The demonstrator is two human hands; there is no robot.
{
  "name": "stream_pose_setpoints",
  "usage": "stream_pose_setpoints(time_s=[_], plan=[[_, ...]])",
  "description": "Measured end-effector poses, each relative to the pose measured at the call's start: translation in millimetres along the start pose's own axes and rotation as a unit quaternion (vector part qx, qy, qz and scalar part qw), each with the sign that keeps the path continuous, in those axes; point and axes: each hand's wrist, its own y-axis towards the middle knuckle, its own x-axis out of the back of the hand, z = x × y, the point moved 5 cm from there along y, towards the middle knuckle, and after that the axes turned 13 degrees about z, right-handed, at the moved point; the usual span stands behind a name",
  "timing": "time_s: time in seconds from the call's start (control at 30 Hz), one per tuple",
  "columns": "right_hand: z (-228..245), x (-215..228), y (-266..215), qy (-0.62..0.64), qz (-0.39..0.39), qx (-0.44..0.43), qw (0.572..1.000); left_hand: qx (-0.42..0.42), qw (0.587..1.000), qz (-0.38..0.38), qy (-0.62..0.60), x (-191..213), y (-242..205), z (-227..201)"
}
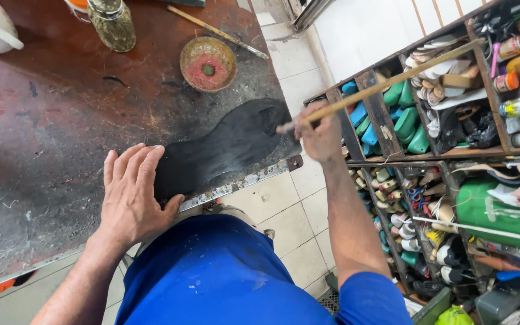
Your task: The person applies a dark liquid to a black shoe sole using a brush, repeatedly dipping the brush into a container on the workbench. They then place the treated sole onto a white surface with other soles and return to the workbench to continue the process.
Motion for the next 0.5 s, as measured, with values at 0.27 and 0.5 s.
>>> stream_pose_setpoints(time_s=[0.27,0.5], plan=[[16.1,-22.8,-11.4,-0.001,-0.071,0.001,0.997,-0.006,1.0,0.001,0.001,-4.3,-1.7,3.9],[17.4,-62.8,17.3,-0.064,-0.076,-0.035,0.994,-0.01,1.0,0.003,0.007,-7.4,-2.1,8.6]])
